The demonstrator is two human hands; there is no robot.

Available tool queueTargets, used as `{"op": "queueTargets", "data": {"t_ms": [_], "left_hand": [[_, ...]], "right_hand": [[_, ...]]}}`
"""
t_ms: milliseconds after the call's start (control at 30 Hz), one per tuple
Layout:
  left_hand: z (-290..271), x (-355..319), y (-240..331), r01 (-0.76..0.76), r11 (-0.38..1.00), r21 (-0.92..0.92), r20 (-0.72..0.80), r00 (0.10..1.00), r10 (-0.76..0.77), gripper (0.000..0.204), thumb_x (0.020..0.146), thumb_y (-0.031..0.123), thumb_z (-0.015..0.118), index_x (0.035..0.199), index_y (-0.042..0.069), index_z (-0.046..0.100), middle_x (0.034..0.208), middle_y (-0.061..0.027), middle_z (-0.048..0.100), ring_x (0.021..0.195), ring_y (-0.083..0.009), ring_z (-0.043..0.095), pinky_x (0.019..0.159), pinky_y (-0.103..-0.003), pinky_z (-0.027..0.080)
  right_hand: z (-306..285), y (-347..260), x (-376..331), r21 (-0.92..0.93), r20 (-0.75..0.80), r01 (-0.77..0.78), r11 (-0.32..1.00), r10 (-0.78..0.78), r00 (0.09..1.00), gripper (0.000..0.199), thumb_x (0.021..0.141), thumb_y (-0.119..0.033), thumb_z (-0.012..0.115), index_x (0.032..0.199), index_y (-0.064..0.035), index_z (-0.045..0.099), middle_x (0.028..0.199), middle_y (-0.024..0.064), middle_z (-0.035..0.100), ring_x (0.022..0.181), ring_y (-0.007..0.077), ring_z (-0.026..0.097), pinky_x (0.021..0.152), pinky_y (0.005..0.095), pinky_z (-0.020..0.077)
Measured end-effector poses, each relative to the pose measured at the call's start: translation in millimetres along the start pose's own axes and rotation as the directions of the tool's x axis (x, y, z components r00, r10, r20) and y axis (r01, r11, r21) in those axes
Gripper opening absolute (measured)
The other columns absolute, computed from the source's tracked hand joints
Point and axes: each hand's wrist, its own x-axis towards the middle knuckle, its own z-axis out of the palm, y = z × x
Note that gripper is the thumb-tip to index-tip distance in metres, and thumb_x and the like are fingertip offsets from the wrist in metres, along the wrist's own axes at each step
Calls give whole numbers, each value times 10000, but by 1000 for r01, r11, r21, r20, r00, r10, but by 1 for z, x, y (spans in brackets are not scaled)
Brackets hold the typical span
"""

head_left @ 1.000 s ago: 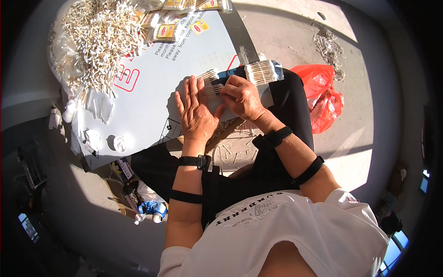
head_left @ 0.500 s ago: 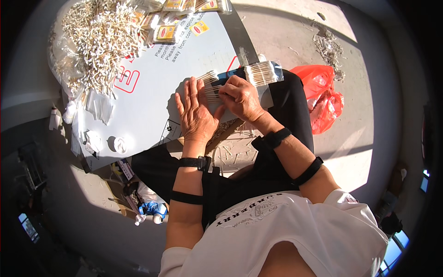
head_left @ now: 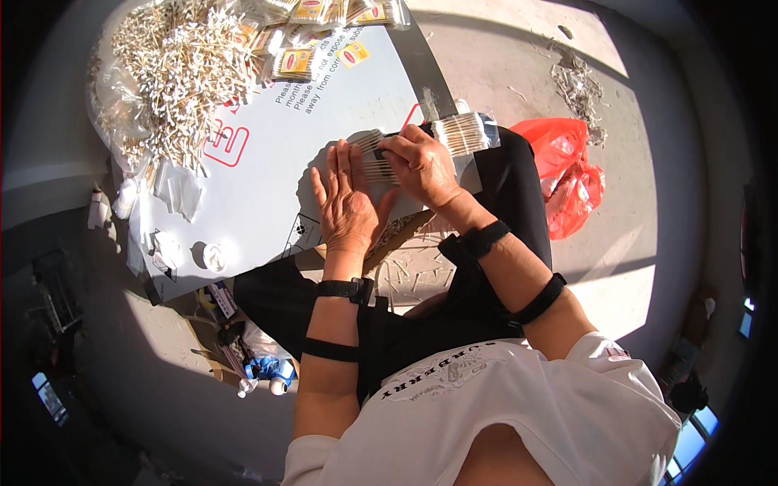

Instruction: Aligning cotton swabs on a jig and sliding them into a plastic package.

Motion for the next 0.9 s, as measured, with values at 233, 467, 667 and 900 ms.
{"op": "queueTargets", "data": {"t_ms": [233,467,667,900], "left_hand": [[1,1,0,6,1000,-3,-4,1000,-6,953,844,609,559,1510,32,198,1584,-110,184,1479,-267,120,1180,-522,41],[0,2,1,0,1000,-5,-4,1000,0,937,848,601,554,1504,29,208,1573,-115,205,1472,-274,137,1178,-527,44],[-2,1,2,14,999,-49,-6,1000,-14,907,852,582,562,1488,20,243,1560,-127,226,1467,-280,151,1176,-527,54],[-4,0,3,-1,998,-62,-33,999,-1,909,844,552,595,1488,18,238,1561,-135,224,1462,-288,168,1173,-532,79]], "right_hand": [[4,0,3,-48,16,-18,999,19,1000,129,823,-125,667,941,-108,714,811,69,602,747,280,630,629,373,512],[-8,-3,7,21,61,6,1000,-8,998,274,784,-146,708,1054,-105,691,886,85,603,808,282,628,698,369,521],[-8,5,23,18,87,47,999,-48,995,235,795,-125,692,1027,-91,702,869,90,604,806,290,628,703,377,521],[2,9,37,1,54,35,999,-35,998,107,804,-103,663,900,-68,693,848,100,606,792,317,628,696,388,517]]}}
